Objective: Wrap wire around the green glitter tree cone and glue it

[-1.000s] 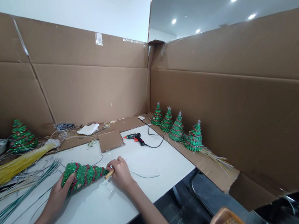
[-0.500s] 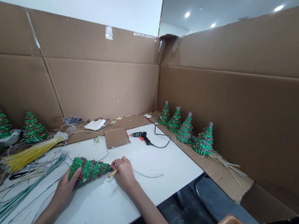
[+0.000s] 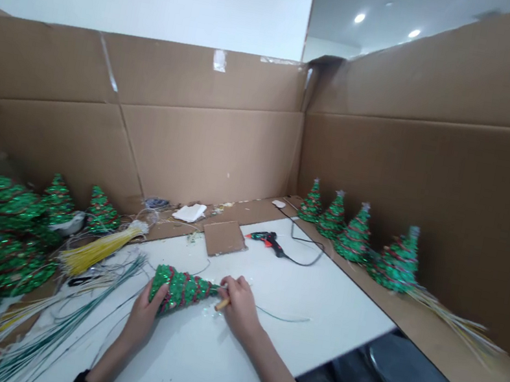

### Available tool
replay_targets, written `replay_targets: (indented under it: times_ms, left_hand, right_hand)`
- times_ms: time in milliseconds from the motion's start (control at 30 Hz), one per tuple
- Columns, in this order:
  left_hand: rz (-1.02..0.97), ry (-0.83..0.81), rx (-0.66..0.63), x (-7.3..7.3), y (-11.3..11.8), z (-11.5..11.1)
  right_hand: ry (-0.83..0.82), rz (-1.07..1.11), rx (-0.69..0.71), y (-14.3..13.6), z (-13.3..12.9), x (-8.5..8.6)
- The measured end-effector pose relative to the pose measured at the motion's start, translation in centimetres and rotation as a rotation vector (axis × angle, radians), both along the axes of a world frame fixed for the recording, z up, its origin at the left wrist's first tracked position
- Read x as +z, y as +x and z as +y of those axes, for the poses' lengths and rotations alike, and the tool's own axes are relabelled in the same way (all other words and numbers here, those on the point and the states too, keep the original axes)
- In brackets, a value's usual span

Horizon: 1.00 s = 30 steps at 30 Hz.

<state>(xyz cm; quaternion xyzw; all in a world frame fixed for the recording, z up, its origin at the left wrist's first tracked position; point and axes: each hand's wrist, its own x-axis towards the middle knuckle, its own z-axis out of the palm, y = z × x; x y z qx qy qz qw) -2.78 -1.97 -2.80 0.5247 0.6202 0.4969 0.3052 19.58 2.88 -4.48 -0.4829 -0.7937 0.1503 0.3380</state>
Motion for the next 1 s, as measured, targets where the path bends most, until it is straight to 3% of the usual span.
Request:
replay_targets:
  times_ms: [233, 467, 633, 1000]
  left_hand:
    - [0.047, 0.010, -0.004, -0.3, -0.1, -0.6]
    - [0.227, 0.014, 0.007, 0.8, -0.2, -1.2]
    - [0.473, -0.012, 0.075, 1.1, -0.7, -1.0]
    - [0.418, -0.031, 0.046, 0.6, -1.3, -0.7]
  right_hand:
    - [0.003, 0.036, 0.071, -0.6, 0.7, -0.8]
    - [-0.014, 0.040, 0.053, 1.3, 1.5, -2.1]
    - [0.017, 0.043, 0.090, 0.7, 1.4, -1.6]
    - [0.027, 0.094, -0.003, -0.6, 2.1, -0.5]
